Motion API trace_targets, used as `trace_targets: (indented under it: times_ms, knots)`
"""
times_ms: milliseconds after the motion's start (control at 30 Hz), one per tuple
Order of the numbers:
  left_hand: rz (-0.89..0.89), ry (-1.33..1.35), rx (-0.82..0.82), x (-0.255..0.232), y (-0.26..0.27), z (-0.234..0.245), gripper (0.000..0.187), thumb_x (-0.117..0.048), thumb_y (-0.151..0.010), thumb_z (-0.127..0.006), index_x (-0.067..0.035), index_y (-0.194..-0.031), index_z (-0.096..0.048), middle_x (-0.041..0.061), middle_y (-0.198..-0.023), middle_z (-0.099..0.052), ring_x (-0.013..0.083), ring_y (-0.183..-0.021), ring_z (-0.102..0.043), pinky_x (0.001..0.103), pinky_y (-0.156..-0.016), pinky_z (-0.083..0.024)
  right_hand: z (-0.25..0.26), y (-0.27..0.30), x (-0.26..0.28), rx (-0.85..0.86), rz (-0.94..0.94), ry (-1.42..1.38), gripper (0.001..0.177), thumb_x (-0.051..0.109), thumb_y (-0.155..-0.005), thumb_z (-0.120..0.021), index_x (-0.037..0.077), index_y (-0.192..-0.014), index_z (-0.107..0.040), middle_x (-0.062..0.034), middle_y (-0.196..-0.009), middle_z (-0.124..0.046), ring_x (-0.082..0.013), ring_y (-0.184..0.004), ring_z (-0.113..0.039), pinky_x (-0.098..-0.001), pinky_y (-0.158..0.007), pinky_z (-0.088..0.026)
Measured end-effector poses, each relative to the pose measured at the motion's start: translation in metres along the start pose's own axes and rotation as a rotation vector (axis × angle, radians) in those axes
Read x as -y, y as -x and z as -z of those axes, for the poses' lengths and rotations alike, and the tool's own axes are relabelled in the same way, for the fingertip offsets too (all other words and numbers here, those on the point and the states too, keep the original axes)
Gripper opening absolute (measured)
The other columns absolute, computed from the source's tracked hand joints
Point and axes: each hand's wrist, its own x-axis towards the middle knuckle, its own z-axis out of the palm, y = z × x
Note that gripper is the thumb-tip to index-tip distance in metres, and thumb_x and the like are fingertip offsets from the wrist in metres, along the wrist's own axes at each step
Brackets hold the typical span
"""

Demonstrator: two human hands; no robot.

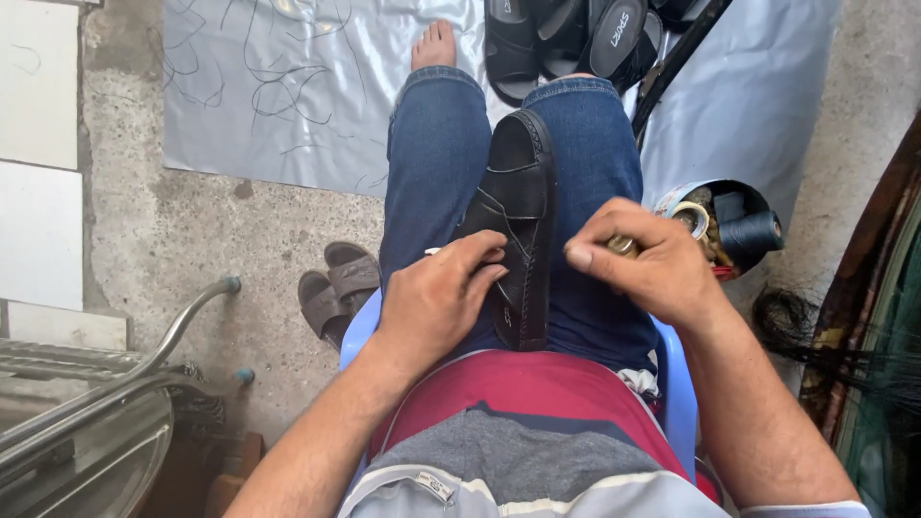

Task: Hand-stitching a leather sandal using an awl and thread while seated.

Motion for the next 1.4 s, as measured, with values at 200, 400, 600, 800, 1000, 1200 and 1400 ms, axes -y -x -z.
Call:
trace_targets:
  times_ms: [200, 400, 600, 800, 1000, 1200, 1400]
  knots:
    - [-0.02, 0.017, 0.081, -0.002, -0.009, 0.007, 0.026, -0.008, -0.081, -0.062, -0.014, -0.106, -0.056, 0.002, -0.079, -0.065, 0.0211, -0.07, -0.067, 0.033, -0.054, -0.055, -0.009, -0.001, 0.006, 0.152, 0.11, -0.371, 0.015, 0.009, -0.079, -0.063, -0.004, -0.072, -0.061, -0.0178, -0.084, -0.058, -0.009, -0.037, -0.046, -0.017, -0.03, -0.039]
    - [0.582, 0.77, 0.299, 0.003, -0.019, 0.011, 0.034, -0.009, -0.075, -0.062, -0.005, -0.107, -0.051, 0.01, -0.077, -0.067, 0.0138, -0.059, -0.064, 0.019, -0.038, -0.05, -0.027, -0.009, 0.027, 0.166, 0.11, -0.016, 0.017, 0.006, -0.074, -0.063, 0.003, -0.089, -0.07, -0.0128, -0.068, -0.065, -0.016, -0.056, -0.062, -0.0264, -0.05, -0.046]
    - [0.611, 0.801, 0.184, -0.002, -0.028, 0.017, 0.022, -0.018, -0.081, -0.062, -0.003, -0.097, -0.059, 0.011, -0.075, -0.069, 0.0126, -0.053, -0.065, 0.021, -0.046, -0.052, -0.014, -0.02, 0.017, 0.009, 0.052, 0.118, 0.013, 0.017, -0.077, -0.07, 0.009, -0.087, -0.069, -0.009, -0.077, -0.067, -0.0197, -0.075, -0.062, -0.0321, -0.072, -0.047]
    - [0.482, 0.286, 0.258, -0.016, -0.027, 0.039, 0.019, -0.026, -0.084, -0.058, -0.011, -0.092, -0.066, 0.006, -0.071, -0.071, 0.021, -0.063, -0.068, 0.031, -0.054, -0.053, 0.112, -0.016, -0.031, -0.539, -0.112, -0.973, 0.025, 0.039, -0.089, -0.062, 0.022, -0.074, -0.052, 0.0135, -0.052, -0.029, 0.0025, -0.049, -0.039, -0.0113, -0.051, -0.043]
    - [0.45, -0.155, 0.652, -0.021, -0.021, 0.042, 0.032, -0.043, -0.088, -0.042, -0.017, -0.088, -0.061, 0.008, -0.079, -0.068, 0.0356, -0.081, -0.06, 0.047, -0.066, -0.043, 0.044, 0.0, -0.006, -0.525, 0.589, 0.856, 0.024, -0.003, -0.107, -0.038, -0.007, -0.12, -0.058, -0.0245, -0.115, -0.058, -0.0387, -0.105, -0.055, -0.0426, -0.089, -0.043]
    - [0.382, -0.288, 0.75, -0.017, -0.01, 0.041, 0.031, -0.04, -0.093, -0.033, -0.015, -0.093, -0.051, 0.01, -0.086, -0.065, 0.0388, -0.079, -0.059, 0.054, -0.062, -0.044, 0.001, 0.002, 0.006, -0.08, 0.338, 0.707, 0.012, 0.018, -0.081, -0.07, 0.015, -0.091, -0.064, -0.0075, -0.116, -0.05, -0.0141, -0.059, -0.053, -0.033, -0.053, -0.048]
    - [0.404, -0.175, 0.743, -0.016, -0.009, 0.049, 0.029, -0.037, -0.091, -0.035, -0.021, -0.1, -0.057, 0.003, -0.092, -0.057, 0.0275, -0.089, -0.059, 0.047, -0.073, -0.044, 0.006, 0.005, 0.007, 0.06, 0.327, 0.332, 0.006, 0.011, -0.078, -0.068, 0.006, -0.081, -0.066, -0.0036, -0.075, -0.067, -0.0115, -0.064, -0.062, -0.0222, -0.061, -0.047]
